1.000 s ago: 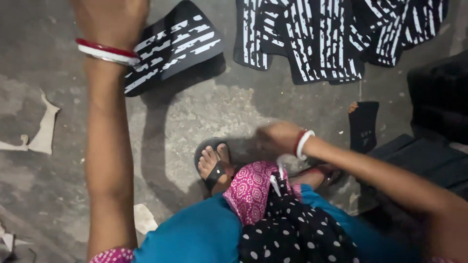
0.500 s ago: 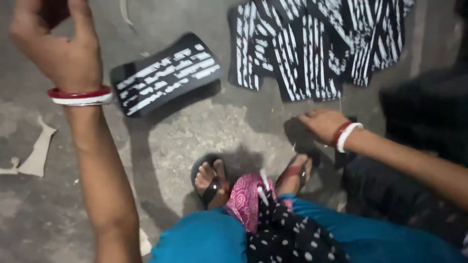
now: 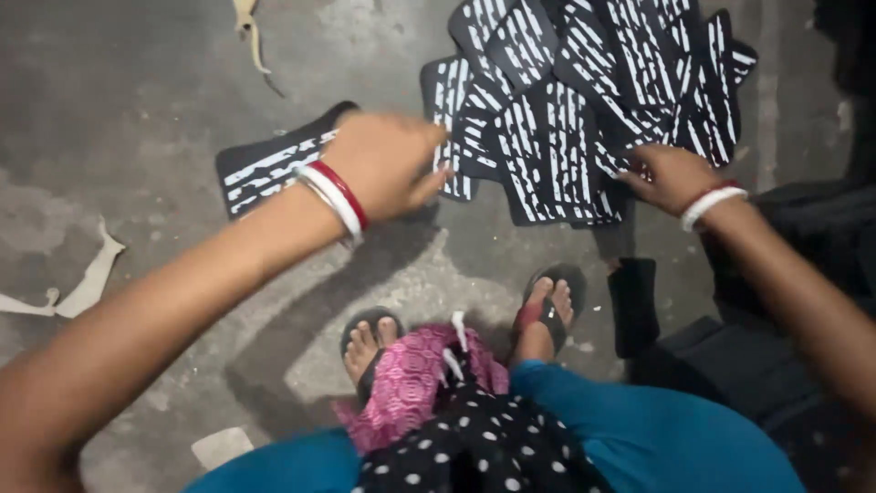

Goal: The person sits on the floor and folds black car mats with white patterns. They pick up each mat, fold it in half, and place it into a growing stack on the floor.

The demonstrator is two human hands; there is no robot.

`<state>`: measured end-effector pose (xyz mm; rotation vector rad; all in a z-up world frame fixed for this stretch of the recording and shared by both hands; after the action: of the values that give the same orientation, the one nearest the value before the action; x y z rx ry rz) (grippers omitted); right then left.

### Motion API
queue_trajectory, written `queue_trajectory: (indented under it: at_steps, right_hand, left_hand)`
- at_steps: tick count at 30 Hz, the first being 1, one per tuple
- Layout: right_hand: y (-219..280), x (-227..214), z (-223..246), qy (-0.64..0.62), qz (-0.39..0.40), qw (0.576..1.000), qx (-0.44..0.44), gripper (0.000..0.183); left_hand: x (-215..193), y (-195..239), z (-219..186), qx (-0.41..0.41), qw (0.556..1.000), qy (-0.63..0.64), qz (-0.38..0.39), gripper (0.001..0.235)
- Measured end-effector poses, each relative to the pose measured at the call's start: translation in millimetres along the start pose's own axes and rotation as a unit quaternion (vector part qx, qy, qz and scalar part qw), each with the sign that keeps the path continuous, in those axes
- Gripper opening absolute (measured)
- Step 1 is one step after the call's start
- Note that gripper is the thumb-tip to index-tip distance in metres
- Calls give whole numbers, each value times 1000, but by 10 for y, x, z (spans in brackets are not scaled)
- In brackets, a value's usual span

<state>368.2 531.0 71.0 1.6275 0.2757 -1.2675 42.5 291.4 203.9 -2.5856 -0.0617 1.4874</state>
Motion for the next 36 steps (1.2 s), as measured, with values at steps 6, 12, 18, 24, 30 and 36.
queue_trajectory:
  at_steps: [6, 12, 18, 24, 30, 36]
  right_hand:
    - [-481, 205, 449, -58, -171, 983, 34, 68]
    - [-429, 26, 580, -92, -351, 932, 2, 103]
    - [-580, 516, 351, -380, -192, 900, 96, 62]
    - [-382, 561, 636, -339, -236, 910, 19, 33]
    - [-175, 665, 1146, -153, -316, 936, -22, 52]
    - [-140, 644, 1452, -308, -221, 924, -50, 74]
  left_hand:
    - [1837, 49, -189, -131, 954, 63, 261, 40]
    - [2926, -87, -55, -356, 894, 273, 2, 44]
    - [3522, 107, -121, -463, 744, 433, -211, 37]
    - [3936, 51, -227, -442, 675, 511, -297, 41]
    - [4008, 36, -63, -401, 655, 501, -399, 39]
    - [3735, 603, 73, -427, 541, 532, -492, 34]
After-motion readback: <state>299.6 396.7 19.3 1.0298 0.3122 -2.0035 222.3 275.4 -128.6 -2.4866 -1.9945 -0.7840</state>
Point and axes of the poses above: each hand's wrist, its own y-axis away from the middle knuckle, its own x-axis out of the palm, z = x × y, the point moved 7 cm from there along -y, towards the middle knuckle, and after that the axes turned 3 degrees about y, right-handed, at the moved point
